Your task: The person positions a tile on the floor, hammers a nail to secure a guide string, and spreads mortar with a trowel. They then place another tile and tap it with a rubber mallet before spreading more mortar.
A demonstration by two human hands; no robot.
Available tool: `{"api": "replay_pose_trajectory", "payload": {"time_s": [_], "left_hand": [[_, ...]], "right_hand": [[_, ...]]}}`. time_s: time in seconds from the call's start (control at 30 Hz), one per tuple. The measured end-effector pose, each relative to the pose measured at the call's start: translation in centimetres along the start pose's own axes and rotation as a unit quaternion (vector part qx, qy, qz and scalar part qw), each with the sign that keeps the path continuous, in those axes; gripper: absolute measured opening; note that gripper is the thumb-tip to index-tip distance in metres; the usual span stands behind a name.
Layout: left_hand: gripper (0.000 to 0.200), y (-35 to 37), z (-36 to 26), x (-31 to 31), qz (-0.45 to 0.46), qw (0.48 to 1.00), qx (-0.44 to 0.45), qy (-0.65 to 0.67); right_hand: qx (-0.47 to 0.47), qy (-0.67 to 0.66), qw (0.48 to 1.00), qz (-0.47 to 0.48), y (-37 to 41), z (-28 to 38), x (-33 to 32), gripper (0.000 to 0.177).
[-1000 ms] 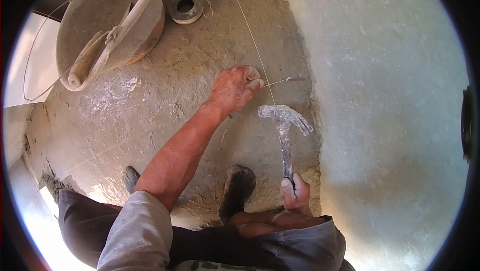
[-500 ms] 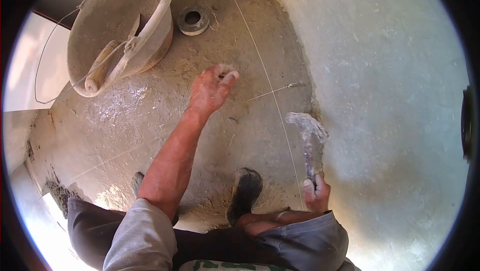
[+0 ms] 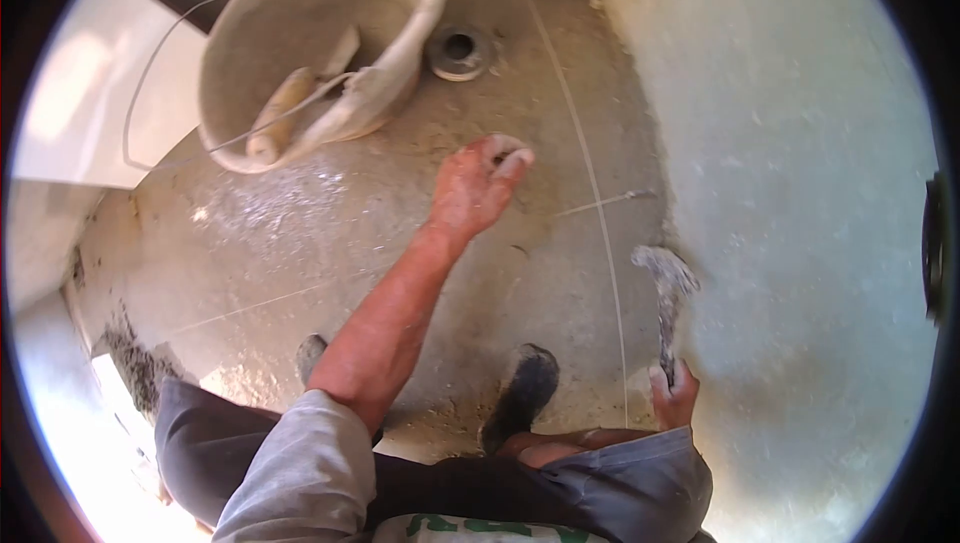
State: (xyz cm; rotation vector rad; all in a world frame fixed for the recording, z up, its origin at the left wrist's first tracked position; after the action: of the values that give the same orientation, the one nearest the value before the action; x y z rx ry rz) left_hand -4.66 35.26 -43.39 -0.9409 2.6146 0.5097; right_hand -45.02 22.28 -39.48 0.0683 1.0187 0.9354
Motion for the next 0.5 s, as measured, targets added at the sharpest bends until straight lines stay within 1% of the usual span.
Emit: {"api": "replay_pose_trajectory", "payload": {"time_s": [0.03, 0.1, 0.13, 0.17, 0.2, 0.23, 0.3, 0.33, 0.37, 0.4, 0.47, 0.5], "left_hand": [[0.027, 0.1, -0.2, -0.4, -0.001, 1.0, 0.008, 0.009], [0.026, 0.5, -0.6, -1.0, 0.0, 1.0, -0.006, 0.024], [0.026, 0.5, -0.8, -0.8, 0.008, 0.999, -0.013, 0.047], [0.026, 0.3, -0.7, -0.5, 0.002, 0.999, -0.014, 0.046], [0.026, 0.3, -0.5, -0.1, 0.002, 0.999, 0.018, 0.036], [0.027, 0.5, -0.3, -0.1, -0.001, 0.999, 0.046, 0.021], [0.025, 0.9, -0.2, -0.1, 0.002, 0.997, 0.067, 0.044], [0.025, 1.1, -0.5, -0.7, 0.006, 0.997, 0.06, 0.042], [0.025, 1.5, -1.0, -1.7, 0.013, 0.997, 0.057, 0.04], [0.025, 2.1, -1.3, -3.3, -0.004, 0.998, 0.049, 0.028], [0.025, 2.9, -1.3, -4.4, 0.016, 0.998, 0.028, 0.061], [0.025, 2.8, -0.3, -4.9, 0.0, 0.998, 0.036, 0.042]], "right_hand": [[-0.01, -0.004, 1.0, 0.01, 0.2, 0.8, 0.1, 0.027], [0.092, -0.037, 0.99, 0.103, 0.8, 0.9, 0.8, 0.029], [0.089, -0.037, 0.99, 0.104, 0.8, 1.1, 0.9, 0.029], [0.058, -0.01, 0.989, 0.138, 0.5, 1.6, 1.2, 0.03], [0.025, 0.015, 0.984, 0.178, 0.2, 2.3, 1.8, 0.031], [0.013, 0.014, 0.981, 0.192, -0.1, 2.8, 2.3, 0.031], [-0.023, 0.025, 0.983, 0.178, -1.4, 4.6, 3.0, 0.034], [-0.044, 0.029, 0.984, 0.172, -2.5, 5.9, 3.3, 0.036], [-0.065, 0.024, 0.98, 0.189, -3.2, 7.0, 3.5, 0.036], [-0.057, 0.024, 0.98, 0.19, -3.8, 7.5, 3.1, 0.035], [-0.042, 0.03, 0.981, 0.188, -5.2, 8.5, 3.7, 0.035], [-0.078, 0.064, 0.982, 0.162, -6.2, 9.9, 3.5, 0.035]]}}
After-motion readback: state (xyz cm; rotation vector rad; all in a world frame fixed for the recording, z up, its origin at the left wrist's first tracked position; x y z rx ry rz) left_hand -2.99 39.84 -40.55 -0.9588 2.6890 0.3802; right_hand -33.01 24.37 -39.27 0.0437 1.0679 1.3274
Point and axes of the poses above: each hand's wrist, its own y-axis away from the middle knuckle, its own x-axis out of the palm, z = x × y, the point moved 4 cm from there along -y, towards the middle knuckle, and after that the axes turned 12 degrees about z, right-handed, at the moved point
